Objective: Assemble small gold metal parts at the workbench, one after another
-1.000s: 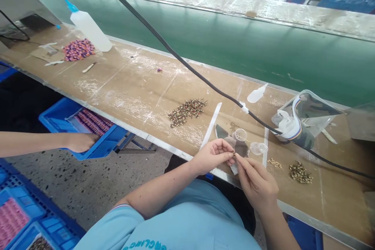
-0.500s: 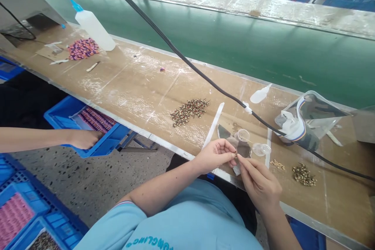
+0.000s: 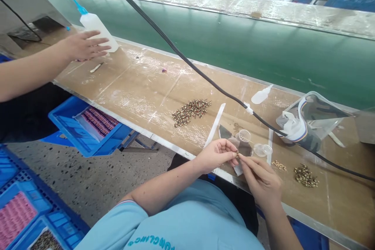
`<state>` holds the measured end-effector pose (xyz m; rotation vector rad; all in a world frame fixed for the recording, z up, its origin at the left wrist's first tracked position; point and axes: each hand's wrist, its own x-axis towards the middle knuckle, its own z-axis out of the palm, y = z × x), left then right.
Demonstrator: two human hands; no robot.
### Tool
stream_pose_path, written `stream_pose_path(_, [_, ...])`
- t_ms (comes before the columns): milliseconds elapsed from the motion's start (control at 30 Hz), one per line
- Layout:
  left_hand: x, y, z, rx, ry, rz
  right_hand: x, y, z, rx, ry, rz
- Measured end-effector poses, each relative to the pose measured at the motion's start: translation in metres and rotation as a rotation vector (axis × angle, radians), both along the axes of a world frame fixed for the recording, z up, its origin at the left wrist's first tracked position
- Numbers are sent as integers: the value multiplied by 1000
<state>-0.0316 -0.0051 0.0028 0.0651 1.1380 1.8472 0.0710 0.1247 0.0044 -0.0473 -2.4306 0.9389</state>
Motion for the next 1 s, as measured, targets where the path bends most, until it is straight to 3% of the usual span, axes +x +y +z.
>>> stream_pose_path(200, [0,0,-3,13,-9,-3,-1,-2,0,-177,-93,-39])
stream_pose_path(500, [0,0,-2,21,-2,-8,-2,-2,3,-156,-78,-42])
stream_pose_path(733, [0,-1,-4,37,2,-30,-4,-3,6,-24,-20,-36])
stream_pose_path(1000, [1,0,-4,36,-2,5,-2,-3,3,260,107,10])
